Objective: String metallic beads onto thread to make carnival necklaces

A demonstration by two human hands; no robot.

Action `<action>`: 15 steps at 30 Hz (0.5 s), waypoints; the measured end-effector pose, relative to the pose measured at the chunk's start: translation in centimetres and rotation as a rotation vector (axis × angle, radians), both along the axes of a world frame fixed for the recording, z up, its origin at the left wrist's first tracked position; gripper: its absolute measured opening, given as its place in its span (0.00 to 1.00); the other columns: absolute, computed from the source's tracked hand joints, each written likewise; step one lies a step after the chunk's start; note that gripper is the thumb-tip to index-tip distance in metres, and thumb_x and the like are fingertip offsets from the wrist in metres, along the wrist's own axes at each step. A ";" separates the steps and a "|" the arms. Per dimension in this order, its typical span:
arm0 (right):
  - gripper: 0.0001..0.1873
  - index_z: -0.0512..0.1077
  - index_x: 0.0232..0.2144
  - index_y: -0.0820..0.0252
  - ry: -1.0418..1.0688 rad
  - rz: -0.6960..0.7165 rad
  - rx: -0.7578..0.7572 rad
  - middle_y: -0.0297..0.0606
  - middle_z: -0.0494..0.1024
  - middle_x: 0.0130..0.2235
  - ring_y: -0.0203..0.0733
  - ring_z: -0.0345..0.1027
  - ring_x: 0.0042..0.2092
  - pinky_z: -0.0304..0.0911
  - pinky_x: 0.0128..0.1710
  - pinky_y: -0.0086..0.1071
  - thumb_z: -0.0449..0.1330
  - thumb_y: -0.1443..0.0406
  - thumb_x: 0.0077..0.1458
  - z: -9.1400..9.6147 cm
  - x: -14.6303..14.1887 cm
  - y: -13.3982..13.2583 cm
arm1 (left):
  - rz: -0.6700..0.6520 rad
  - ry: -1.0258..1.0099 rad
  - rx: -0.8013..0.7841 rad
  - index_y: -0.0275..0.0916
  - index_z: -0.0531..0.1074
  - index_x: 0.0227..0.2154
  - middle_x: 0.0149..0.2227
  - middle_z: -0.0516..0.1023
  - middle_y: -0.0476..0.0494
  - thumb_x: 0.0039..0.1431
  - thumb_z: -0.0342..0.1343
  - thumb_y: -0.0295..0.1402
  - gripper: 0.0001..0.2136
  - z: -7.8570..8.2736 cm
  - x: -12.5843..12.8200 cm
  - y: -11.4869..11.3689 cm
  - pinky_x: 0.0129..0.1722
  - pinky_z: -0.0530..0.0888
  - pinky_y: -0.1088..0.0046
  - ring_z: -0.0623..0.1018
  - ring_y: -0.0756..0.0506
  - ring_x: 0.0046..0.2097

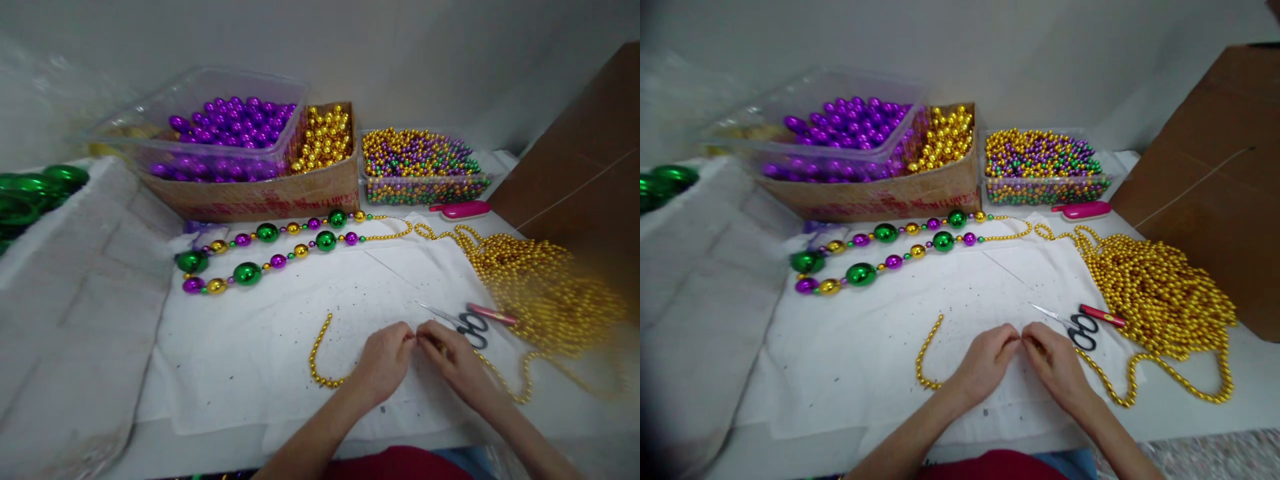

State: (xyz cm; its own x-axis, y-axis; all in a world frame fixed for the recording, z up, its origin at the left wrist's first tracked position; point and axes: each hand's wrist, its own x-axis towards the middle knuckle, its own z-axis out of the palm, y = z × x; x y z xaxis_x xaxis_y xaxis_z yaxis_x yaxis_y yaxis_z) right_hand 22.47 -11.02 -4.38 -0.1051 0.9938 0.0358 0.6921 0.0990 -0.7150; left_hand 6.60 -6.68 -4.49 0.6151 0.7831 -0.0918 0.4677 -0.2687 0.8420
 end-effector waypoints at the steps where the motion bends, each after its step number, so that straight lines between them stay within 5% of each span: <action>1: 0.07 0.65 0.31 0.55 -0.004 0.003 0.004 0.36 0.71 0.29 0.41 0.66 0.32 0.62 0.30 0.33 0.49 0.67 0.60 0.2 0.6 -0.4 | -0.036 -0.014 -0.034 0.39 0.70 0.30 0.31 0.75 0.45 0.60 0.45 0.31 0.09 0.4 -0.5 0.1 0.34 0.66 0.72 0.73 0.45 0.35; 5: 0.09 0.67 0.37 0.53 -0.299 0.079 0.170 0.40 0.72 0.34 0.42 0.68 0.32 0.60 0.28 0.33 0.47 0.67 0.60 -0.2 3.8 -2.5 | -0.205 -0.056 -0.095 0.40 0.71 0.27 0.29 0.75 0.47 0.59 0.47 0.31 0.10 2.1 -3.9 0.5 0.33 0.65 0.74 0.73 0.47 0.33; 9: 0.17 0.70 0.41 0.51 -0.598 0.009 0.397 0.44 0.75 0.41 0.44 0.70 0.36 0.59 0.28 0.33 0.47 0.72 0.55 -0.9 8.6 -3.8 | -0.208 0.024 -0.030 0.40 0.71 0.25 0.26 0.74 0.48 0.59 0.48 0.31 0.10 2.7 -7.3 1.2 0.32 0.64 0.74 0.72 0.47 0.31; 15: 0.10 0.75 0.33 0.61 -0.949 -0.493 0.512 0.51 0.74 0.29 0.41 0.59 0.23 0.43 0.19 0.35 0.54 0.69 0.51 0.2 18.8 -2.9 | -0.176 0.134 0.039 0.41 0.70 0.24 0.24 0.71 0.49 0.61 0.47 0.33 0.12 1.4 -10.0 2.9 0.30 0.62 0.74 0.70 0.48 0.29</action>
